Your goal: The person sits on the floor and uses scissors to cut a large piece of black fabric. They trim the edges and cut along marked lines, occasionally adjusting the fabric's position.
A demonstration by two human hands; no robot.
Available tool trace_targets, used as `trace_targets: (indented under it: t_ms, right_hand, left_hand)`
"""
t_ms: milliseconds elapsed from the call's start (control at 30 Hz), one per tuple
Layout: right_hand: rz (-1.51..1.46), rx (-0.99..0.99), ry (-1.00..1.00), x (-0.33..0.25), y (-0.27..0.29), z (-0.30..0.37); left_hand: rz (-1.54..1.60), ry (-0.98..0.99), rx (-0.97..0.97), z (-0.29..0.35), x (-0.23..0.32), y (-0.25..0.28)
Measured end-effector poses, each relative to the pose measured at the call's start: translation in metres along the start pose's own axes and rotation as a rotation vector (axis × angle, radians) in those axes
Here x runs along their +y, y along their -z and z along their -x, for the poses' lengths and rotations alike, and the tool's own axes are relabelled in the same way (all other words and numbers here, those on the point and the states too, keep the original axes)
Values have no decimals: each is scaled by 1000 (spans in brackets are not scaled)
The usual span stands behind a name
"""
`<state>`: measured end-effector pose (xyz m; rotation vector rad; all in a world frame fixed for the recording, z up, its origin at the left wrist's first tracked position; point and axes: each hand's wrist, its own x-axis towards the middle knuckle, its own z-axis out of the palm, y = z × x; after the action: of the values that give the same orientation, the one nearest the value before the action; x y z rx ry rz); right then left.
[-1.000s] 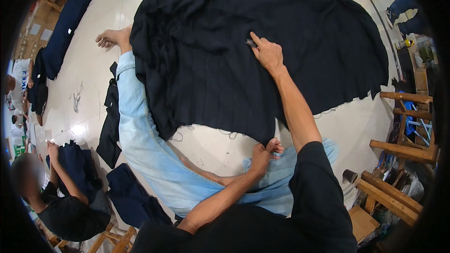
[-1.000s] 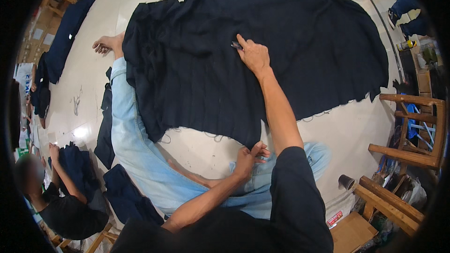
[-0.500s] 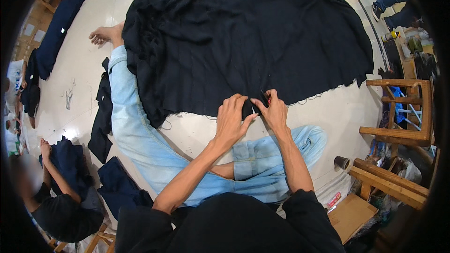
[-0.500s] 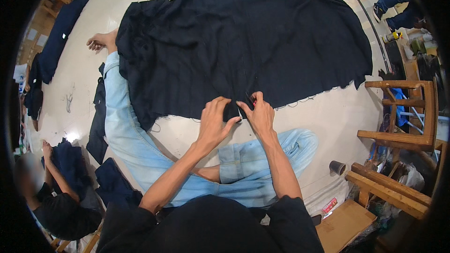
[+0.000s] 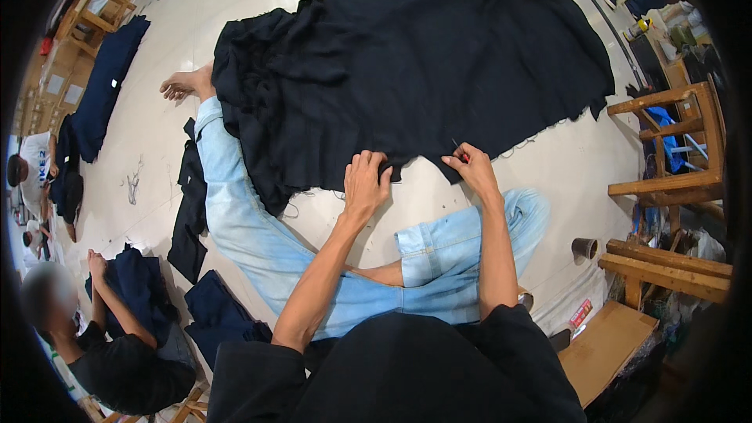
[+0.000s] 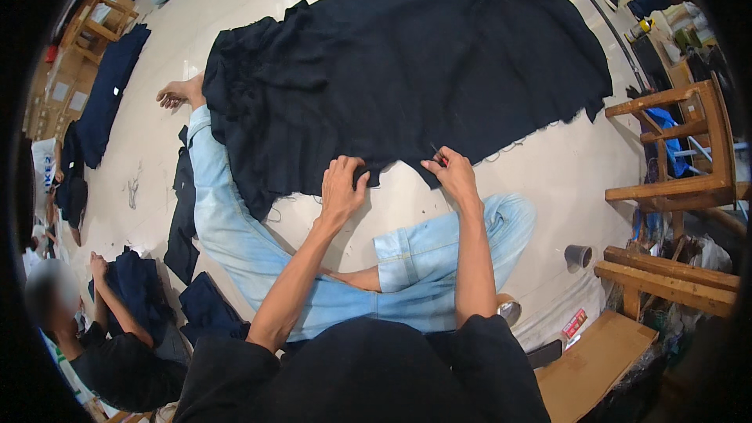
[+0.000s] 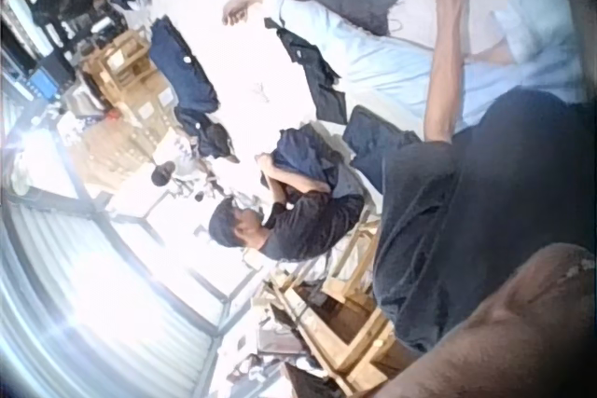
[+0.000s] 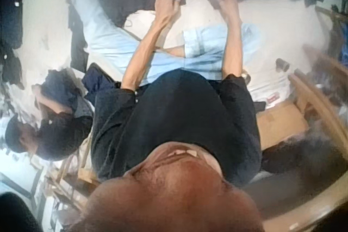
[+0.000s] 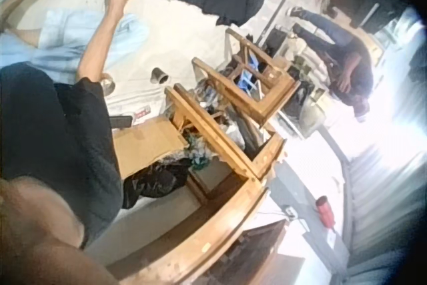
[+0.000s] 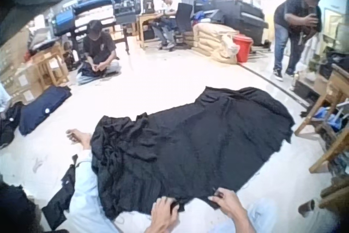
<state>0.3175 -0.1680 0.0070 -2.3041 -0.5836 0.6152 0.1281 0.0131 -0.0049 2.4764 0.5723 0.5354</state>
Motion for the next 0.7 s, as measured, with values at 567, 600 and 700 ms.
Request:
trace_targets:
  t_ms: [567, 600, 700]
  right_hand:
    - [-28, 249, -118, 4, 52, 25]
    - [-57, 272, -82, 5, 73, 34]
    - [-104, 528, 16, 59, 143, 42]
  left_hand:
    - [164, -18, -52, 8, 12, -22]
    - [194, -3, -39, 8, 16, -19]
    - [276, 37, 11, 8, 26, -11]
